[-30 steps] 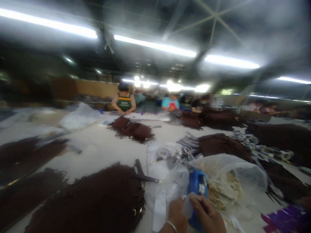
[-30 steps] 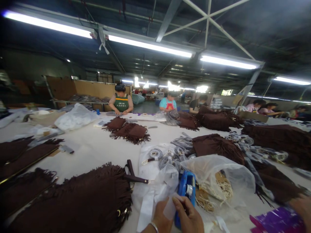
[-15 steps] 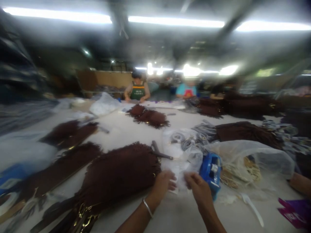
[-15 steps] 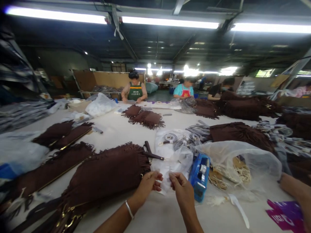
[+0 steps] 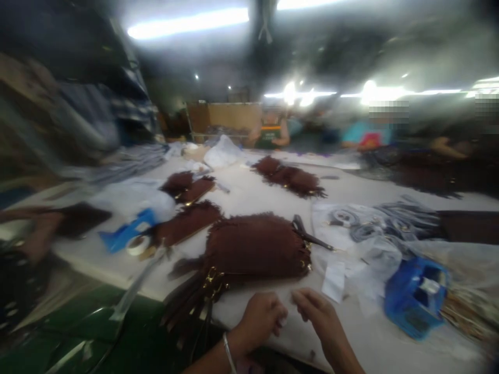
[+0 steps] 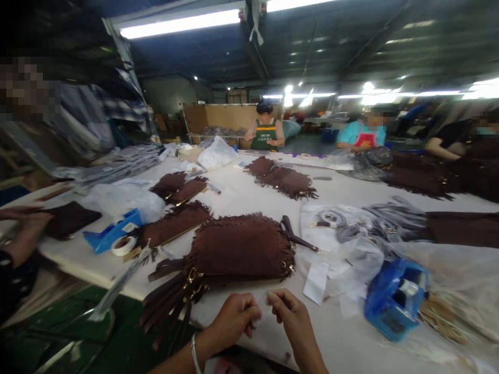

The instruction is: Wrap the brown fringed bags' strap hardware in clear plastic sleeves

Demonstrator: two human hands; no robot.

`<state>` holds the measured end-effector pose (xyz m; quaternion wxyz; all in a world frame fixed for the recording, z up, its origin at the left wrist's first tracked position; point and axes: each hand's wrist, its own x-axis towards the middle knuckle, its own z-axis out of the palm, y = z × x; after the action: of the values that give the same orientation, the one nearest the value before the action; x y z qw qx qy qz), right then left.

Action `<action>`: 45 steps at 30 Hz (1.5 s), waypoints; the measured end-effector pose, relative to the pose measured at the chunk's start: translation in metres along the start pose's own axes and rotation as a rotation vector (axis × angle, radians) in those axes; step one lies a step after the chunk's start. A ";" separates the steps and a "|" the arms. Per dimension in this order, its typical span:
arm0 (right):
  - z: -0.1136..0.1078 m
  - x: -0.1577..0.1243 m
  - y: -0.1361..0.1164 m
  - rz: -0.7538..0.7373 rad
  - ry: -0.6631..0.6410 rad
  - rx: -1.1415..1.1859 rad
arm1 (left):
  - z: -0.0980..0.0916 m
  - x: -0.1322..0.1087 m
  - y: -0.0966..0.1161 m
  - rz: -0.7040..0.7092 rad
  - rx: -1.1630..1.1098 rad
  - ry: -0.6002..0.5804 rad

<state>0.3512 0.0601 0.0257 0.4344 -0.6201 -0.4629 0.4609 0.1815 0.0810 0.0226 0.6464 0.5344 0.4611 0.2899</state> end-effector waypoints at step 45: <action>0.193 0.033 -0.052 0.277 -0.382 0.161 | -0.148 -0.103 -0.012 0.355 0.583 0.380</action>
<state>0.1585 0.1236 0.0319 0.3197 -0.5427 -0.4089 0.6604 0.0039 0.0515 0.0397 0.3102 0.7038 0.5362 0.3479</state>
